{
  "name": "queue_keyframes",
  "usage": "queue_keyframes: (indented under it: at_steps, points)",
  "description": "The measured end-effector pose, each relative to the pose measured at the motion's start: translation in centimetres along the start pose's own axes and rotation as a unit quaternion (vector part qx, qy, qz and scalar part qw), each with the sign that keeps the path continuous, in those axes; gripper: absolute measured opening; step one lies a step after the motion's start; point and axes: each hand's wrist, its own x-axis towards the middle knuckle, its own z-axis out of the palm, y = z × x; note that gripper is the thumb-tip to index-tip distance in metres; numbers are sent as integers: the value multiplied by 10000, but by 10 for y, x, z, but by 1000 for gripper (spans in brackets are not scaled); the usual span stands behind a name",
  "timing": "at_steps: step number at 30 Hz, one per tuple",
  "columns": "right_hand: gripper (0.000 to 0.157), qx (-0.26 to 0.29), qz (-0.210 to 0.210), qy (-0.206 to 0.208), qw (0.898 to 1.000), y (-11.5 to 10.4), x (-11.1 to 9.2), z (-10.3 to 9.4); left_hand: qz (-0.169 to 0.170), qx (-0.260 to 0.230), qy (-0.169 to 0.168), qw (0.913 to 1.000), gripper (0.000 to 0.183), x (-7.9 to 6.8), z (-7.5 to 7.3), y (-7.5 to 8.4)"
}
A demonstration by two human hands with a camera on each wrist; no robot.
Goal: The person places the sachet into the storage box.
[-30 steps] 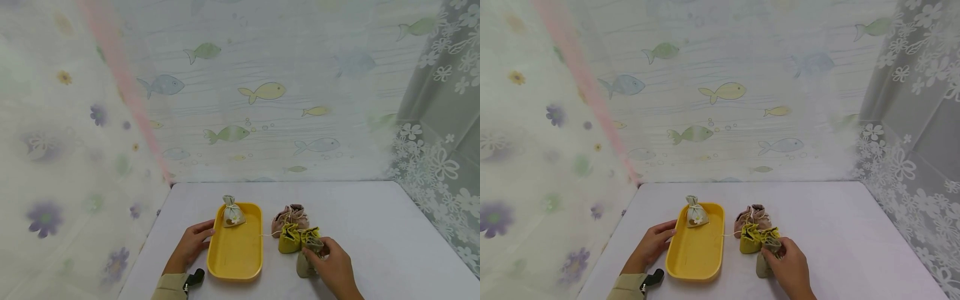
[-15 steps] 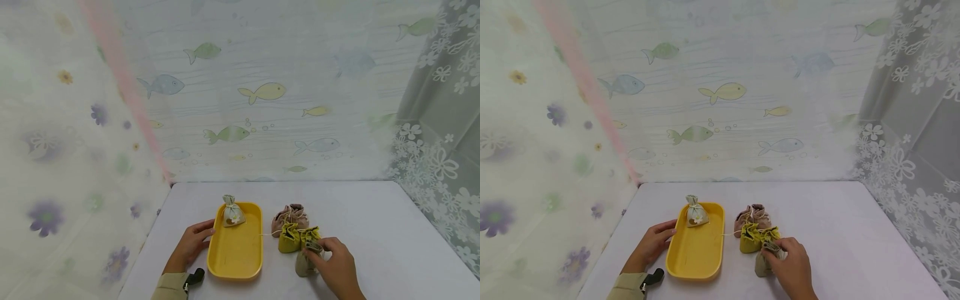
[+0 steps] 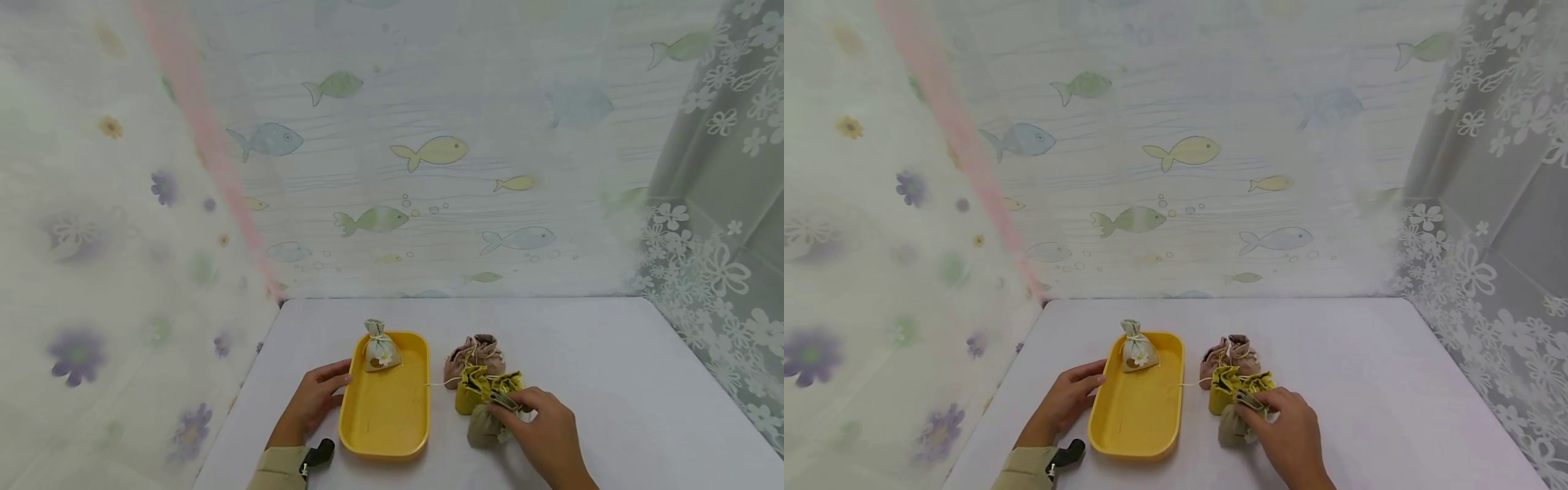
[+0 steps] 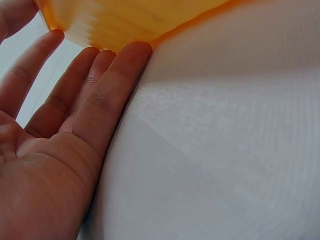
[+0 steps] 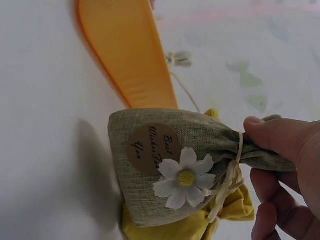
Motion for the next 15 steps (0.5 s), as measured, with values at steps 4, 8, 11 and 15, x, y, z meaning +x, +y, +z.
queue_keyframes:
  at_steps: [4,8,11,15]
  points:
    - [27,59,28,-23,10000,-4,2,1,13,-36,-24,10000,56,0,0,-1]
    - [27,101,-2,-55,9999,-8,4,2,16,-55,-20,10000,57,0,-1,-2]
    - [28,77,12,-99,9999,-11,6,4,26,-45,-20,10000,57,1,-1,-3]
    - [27,74,52,-148,9998,-16,8,5,27,-53,-22,10000,56,1,-1,-3]
